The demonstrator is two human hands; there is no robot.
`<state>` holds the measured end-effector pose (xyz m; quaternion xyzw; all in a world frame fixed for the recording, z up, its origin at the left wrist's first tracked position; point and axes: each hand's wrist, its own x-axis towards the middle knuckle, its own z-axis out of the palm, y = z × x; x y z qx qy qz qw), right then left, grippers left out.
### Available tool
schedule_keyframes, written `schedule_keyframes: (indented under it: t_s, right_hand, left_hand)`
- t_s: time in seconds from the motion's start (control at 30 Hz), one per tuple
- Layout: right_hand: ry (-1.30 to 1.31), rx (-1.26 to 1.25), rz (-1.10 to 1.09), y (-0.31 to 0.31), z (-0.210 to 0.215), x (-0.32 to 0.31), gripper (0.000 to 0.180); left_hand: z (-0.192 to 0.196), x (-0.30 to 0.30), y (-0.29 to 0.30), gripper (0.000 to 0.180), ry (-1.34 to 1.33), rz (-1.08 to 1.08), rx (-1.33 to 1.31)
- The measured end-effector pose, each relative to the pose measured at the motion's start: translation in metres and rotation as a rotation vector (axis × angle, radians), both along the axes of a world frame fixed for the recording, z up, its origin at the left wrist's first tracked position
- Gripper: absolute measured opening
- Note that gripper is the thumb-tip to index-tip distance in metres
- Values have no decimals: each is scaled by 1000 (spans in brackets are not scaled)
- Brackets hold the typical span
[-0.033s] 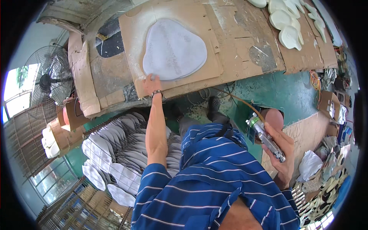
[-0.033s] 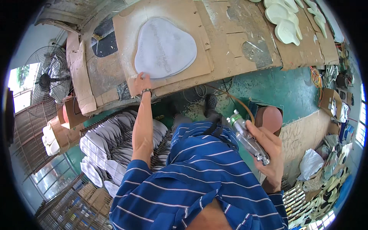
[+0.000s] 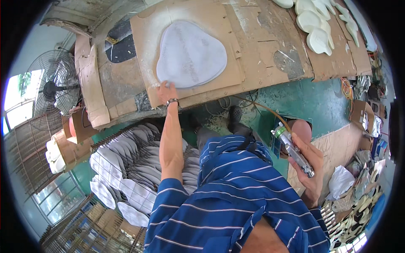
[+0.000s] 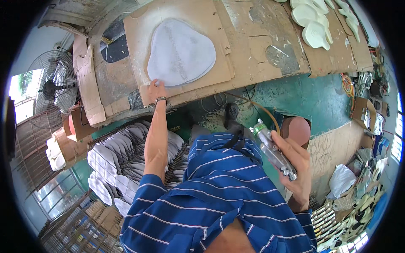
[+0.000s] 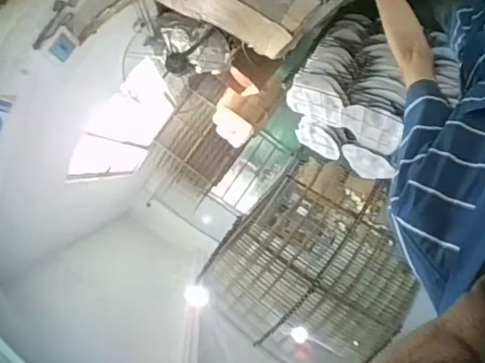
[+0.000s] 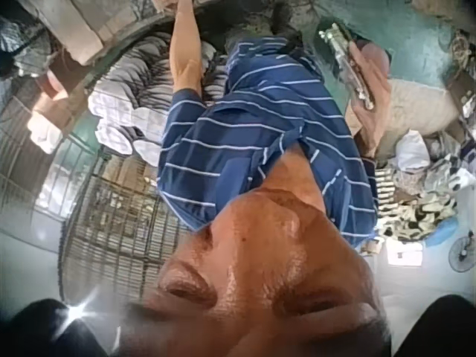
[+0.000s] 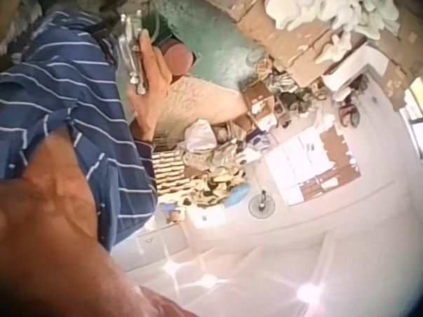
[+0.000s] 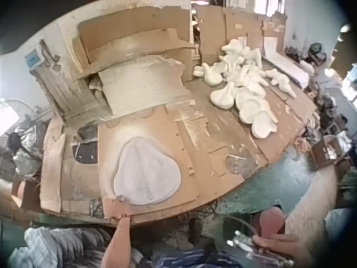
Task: Spraying adhesive on foam pads and stacking them on a rack in a factory setting.
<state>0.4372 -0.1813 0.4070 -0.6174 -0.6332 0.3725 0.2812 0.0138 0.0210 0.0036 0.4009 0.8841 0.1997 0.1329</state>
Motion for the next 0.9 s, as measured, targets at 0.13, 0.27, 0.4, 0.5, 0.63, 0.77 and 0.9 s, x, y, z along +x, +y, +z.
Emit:
schedule_keyframes:
  t_s: [0.13, 0.27, 0.4, 0.5, 0.63, 0.77, 0.9]
  right_hand:
    - [68, -29, 24, 2, -4, 15, 67]
    - [43, -9, -5, 0, -11, 21, 67]
    - [121, -1, -9, -1, -23, 22, 62]
    - [181, -25, -28, -2, -31, 21, 56]
    - [184, 9, 18, -3, -40, 18, 65]
    - [214, 7, 84, -1, -43, 11, 64]
    - [208, 28, 238, 9, -45, -1, 57]
  left_hand:
    - [21, 11, 9, 30, 67, -81, 33]
    - [7, 14, 29, 27, -491, 272, 384]
    - [31, 20, 65, 45, -1585, 611, 487]
    - [93, 43, 92, 63, -1936, 133, 687]
    - [200, 61, 117, 75, -1895, 74, 964]
    - [284, 45, 84, 75, -1957, -32, 1190]
    - [334, 14, -11, 74, -2016, -157, 1396]
